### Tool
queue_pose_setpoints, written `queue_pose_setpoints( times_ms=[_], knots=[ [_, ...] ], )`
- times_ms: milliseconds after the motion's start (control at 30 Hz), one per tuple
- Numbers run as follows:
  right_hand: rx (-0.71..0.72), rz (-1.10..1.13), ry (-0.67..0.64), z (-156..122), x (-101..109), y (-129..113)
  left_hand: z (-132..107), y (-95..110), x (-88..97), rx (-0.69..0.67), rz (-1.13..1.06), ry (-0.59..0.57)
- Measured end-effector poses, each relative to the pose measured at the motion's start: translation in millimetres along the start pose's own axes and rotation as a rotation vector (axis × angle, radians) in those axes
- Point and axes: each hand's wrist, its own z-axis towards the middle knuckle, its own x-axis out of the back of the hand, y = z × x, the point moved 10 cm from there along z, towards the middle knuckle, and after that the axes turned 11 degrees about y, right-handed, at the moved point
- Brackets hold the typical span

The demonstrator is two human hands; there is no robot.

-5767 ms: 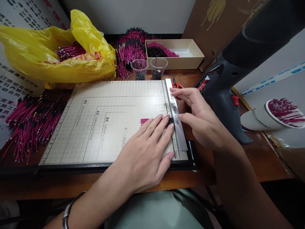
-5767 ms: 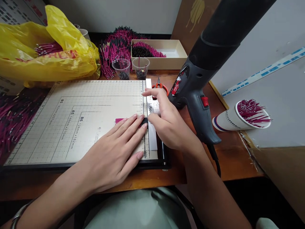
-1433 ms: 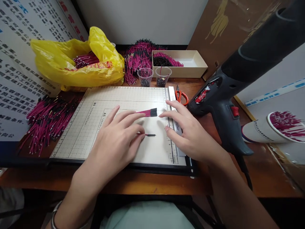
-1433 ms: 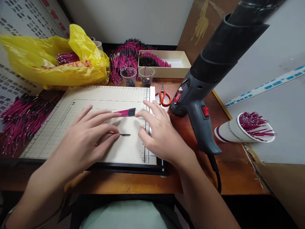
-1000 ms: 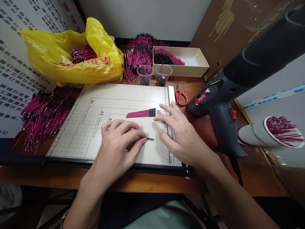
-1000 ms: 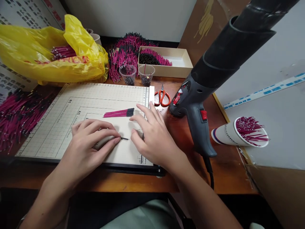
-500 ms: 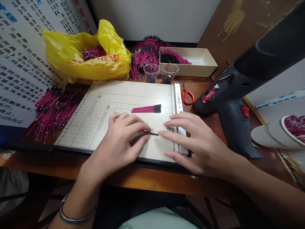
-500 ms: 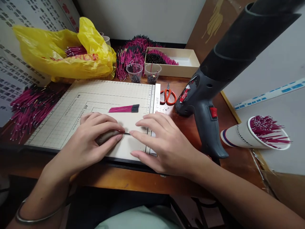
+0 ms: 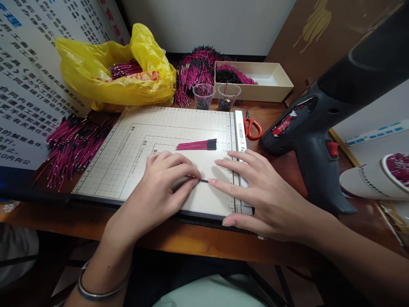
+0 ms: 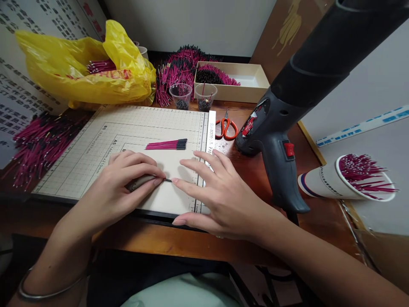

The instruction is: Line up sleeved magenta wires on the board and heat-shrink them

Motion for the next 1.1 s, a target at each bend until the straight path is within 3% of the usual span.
queue_pose_setpoints(
  times_ms=[467,633,800,1100],
  knots=[
    [-0.031,0.059,0.0,-5,5,3,-6,-12,5.9,0.102,-0.072,-0.082],
    [0.046,0.079,-0.024,-6,12,-4,-1,-3,1.6,0.071,-0.05,-0.055],
    [0.15,0.077,0.069,-6,20,-15,5,3,-6.9,0.048,-0.056,-0.059],
    [0.18,0.068,0.113,-10,22,-21,3,3,-5.4,0.025,-0.036,-0.064]
  ],
)
